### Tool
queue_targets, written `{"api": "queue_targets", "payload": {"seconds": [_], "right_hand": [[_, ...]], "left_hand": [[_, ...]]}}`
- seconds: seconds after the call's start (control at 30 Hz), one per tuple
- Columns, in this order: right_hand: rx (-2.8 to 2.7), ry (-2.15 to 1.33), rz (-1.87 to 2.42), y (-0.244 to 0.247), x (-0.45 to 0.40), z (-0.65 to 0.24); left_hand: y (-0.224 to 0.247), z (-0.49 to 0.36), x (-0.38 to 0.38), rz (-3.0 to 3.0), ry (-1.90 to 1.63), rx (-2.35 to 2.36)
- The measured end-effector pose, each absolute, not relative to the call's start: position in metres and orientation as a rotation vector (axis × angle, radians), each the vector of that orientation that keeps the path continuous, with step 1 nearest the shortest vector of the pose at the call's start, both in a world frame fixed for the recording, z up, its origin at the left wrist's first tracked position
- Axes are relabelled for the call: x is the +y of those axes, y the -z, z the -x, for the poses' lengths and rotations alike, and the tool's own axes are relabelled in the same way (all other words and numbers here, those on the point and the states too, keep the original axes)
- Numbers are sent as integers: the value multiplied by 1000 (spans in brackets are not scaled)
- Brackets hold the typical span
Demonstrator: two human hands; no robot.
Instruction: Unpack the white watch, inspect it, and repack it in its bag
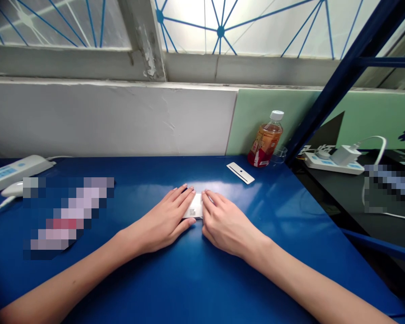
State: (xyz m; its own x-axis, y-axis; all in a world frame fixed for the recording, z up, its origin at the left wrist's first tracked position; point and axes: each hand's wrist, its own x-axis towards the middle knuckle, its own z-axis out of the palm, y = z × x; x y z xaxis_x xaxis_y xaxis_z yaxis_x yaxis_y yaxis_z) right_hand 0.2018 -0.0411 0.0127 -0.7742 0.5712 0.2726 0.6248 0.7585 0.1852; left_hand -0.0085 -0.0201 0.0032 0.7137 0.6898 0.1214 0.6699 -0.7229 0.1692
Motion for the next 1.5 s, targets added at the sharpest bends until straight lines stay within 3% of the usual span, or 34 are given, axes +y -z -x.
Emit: {"api": "queue_targets", "payload": {"seconds": [0.13, 0.4, 0.63, 0.93, 1.23, 1.5], "right_hand": [[-2726, 334, 937, -10, -40, -199], [-2372, -196, 1047, 3, -21, -228], [-2267, -321, 979, 14, -3, -238], [-2254, -150, 829, -5, 3, -254], [-1587, -746, 918, -22, -3, -245], [-1430, -1098, 1138, -11, -7, -233]], "left_hand": [[-3, 7, -19, -2810, -262, 1117], [-3, 11, -16, -2749, -295, 1109], [-4, 13, -18, -2674, -379, 1022], [-4, 13, -19, -2573, -439, 1106], [-4, 19, -9, -2508, -720, 1212], [-9, 14, -17, -2516, -903, 1047]]}}
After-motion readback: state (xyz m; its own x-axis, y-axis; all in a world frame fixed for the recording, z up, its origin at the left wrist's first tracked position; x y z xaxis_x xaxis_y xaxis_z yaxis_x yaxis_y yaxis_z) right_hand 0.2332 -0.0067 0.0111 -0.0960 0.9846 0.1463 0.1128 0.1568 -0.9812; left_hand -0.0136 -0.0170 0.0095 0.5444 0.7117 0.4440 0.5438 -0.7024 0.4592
